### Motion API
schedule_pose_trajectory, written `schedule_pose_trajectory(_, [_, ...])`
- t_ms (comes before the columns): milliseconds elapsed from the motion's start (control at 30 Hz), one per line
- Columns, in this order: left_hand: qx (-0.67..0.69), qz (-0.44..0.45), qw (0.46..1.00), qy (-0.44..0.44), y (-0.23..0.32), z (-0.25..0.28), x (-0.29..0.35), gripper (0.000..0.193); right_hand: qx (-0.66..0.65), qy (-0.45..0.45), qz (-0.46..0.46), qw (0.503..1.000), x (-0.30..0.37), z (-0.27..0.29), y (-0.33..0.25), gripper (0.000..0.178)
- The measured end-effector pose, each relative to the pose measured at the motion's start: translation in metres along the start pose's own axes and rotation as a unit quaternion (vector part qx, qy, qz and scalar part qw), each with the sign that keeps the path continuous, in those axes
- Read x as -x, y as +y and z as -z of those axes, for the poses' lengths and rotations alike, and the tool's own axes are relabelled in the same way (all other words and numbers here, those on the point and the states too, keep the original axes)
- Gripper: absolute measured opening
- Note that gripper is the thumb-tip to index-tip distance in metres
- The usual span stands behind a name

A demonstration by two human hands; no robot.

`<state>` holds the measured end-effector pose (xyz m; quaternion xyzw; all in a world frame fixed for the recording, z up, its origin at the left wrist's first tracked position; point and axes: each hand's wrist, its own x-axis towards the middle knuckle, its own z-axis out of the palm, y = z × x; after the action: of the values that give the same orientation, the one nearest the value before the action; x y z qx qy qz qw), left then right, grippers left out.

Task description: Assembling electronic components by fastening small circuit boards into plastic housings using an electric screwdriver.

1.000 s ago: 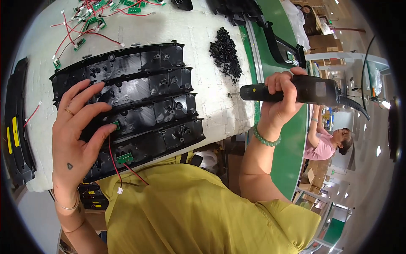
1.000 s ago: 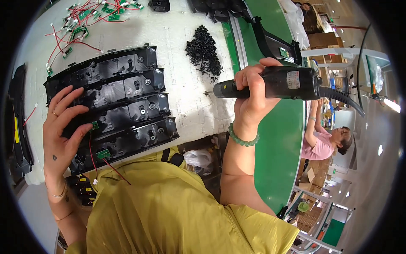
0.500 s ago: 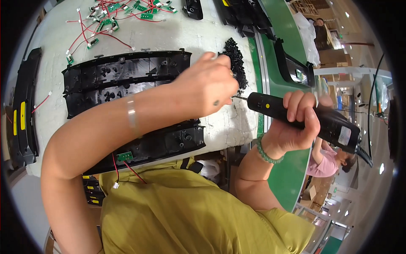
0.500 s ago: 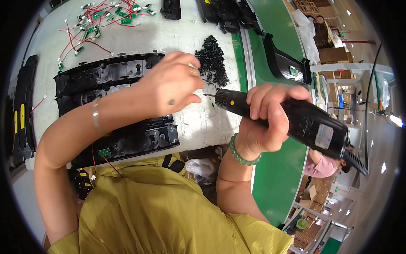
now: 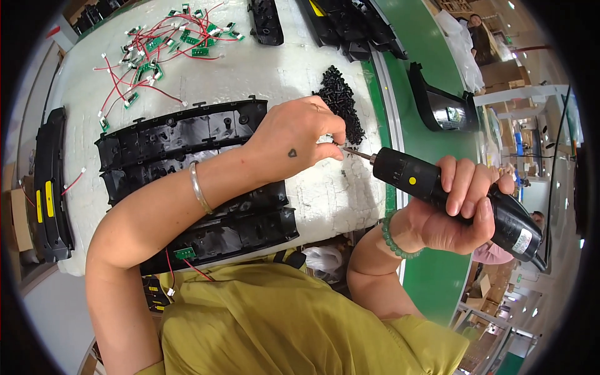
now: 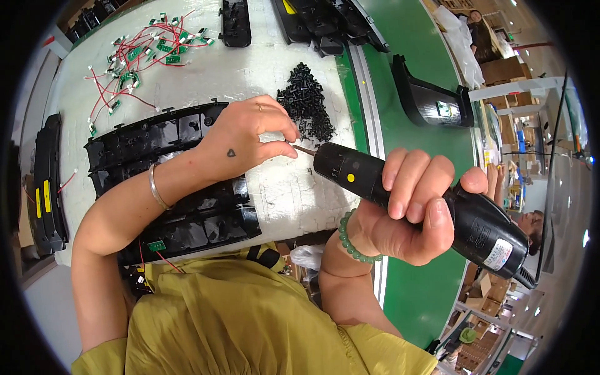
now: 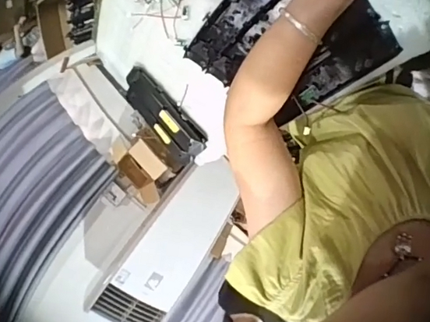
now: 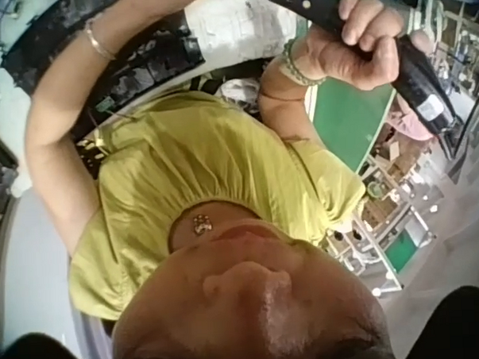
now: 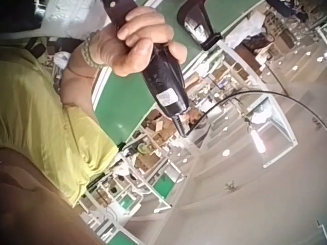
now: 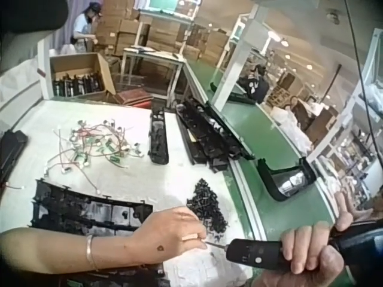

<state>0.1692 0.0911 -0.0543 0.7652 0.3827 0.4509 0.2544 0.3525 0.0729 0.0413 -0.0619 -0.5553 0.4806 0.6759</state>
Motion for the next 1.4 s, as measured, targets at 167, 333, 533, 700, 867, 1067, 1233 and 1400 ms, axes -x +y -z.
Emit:
schedule_pose_trajectory(167, [0.002,0.004,1.0,0.01,0.008,0.005,0.0,0.021,-0.005,0.003,0.006,1.0,0.001,-0.007,0.001,0.028])
schedule_pose_trajectory(333, [-0.006,0.001,1.0,0.021,0.014,0.011,0.004,0.019,-0.003,-0.024,0.005,1.0,-0.001,-0.013,-0.002,0.028])
schedule_pose_trajectory(533, [-0.073,-0.079,0.994,0.023,0.019,0.019,0.017,0.015,0.027,-0.111,0.021,0.993,0.005,-0.034,0.001,0.029])
schedule_pose_trajectory(700, [-0.079,-0.105,0.99,0.05,0.021,0.033,0.041,0.012,0.012,-0.138,0.0,0.99,0.01,-0.053,0.001,0.03])
schedule_pose_trajectory(867, [-0.054,-0.029,0.996,0.071,0.041,0.064,0.063,0.054,-0.026,-0.136,-0.018,0.99,0.016,-0.074,0.012,0.029])
schedule_pose_trajectory(1067, [-0.185,0.083,0.975,0.092,0.038,0.135,0.129,0.02,-0.086,-0.159,-0.032,0.983,0.034,-0.11,0.031,0.028])
schedule_pose_trajectory(1233, [-0.243,0.121,0.959,0.084,0.04,0.139,0.176,0.011,-0.121,-0.251,-0.065,0.958,0.06,-0.145,0.057,0.032])
schedule_pose_trajectory(1400, [-0.236,0.13,0.959,0.091,0.038,0.131,0.189,0.012,-0.072,-0.316,-0.111,0.94,0.068,-0.157,0.064,0.033])
